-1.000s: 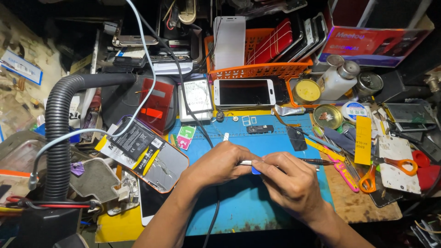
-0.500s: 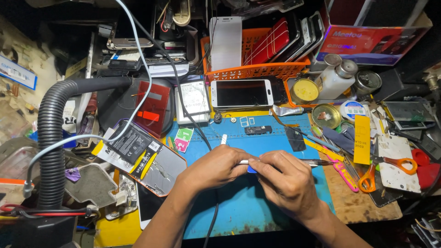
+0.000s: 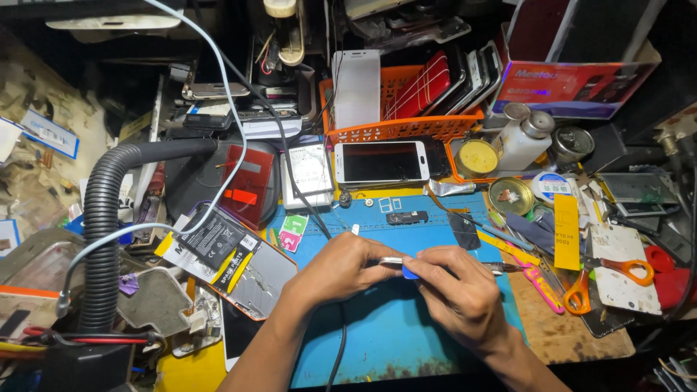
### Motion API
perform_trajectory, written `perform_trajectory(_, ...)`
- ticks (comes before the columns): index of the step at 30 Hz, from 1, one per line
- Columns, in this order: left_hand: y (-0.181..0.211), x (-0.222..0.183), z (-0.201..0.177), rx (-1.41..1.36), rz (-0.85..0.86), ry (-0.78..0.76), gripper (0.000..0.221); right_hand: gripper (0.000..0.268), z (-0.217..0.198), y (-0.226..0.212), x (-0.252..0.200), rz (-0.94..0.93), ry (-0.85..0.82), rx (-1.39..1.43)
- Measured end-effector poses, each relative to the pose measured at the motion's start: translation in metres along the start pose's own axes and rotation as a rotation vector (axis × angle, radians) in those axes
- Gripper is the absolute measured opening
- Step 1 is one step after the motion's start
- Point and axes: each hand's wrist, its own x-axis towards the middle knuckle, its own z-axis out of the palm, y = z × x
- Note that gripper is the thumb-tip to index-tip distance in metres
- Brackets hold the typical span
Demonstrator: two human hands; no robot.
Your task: Repairing a smartphone by assembling internal components like the mid-frame and battery.
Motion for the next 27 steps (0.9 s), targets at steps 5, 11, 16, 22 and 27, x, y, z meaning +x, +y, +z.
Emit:
perform_trajectory(5, 0.0, 0.001, 0.012, 0.062, 0.193, 0.226, 0.023, 0.02, -0.009, -0.011, -0.001, 0.144, 0.126, 0.098)
perform_trajectory(11, 0.026, 0.002, 0.007, -0.042, 0.474, 0.43, 0.015, 0.016, 0.001, -0.023, -0.002, 0.259, 0.348, 0.192)
perform_trajectory(16, 0.024, -0.002, 0.008, -0.055, 0.476, 0.325, 0.015, 0.015, -0.001, -0.024, -0.002, 0.313, 0.349, 0.21)
perform_trajectory(22, 0.006, -0.004, 0.017, -0.063, 0.449, 0.259, 0.02, 0.018, 0.002, -0.027, 0.003, 0.245, 0.304, 0.167)
perform_trajectory(27, 0.003, -0.003, 0.017, -0.03, 0.434, 0.323, 0.012, 0.019, 0.0, -0.026, 0.012, 0.188, 0.231, 0.146)
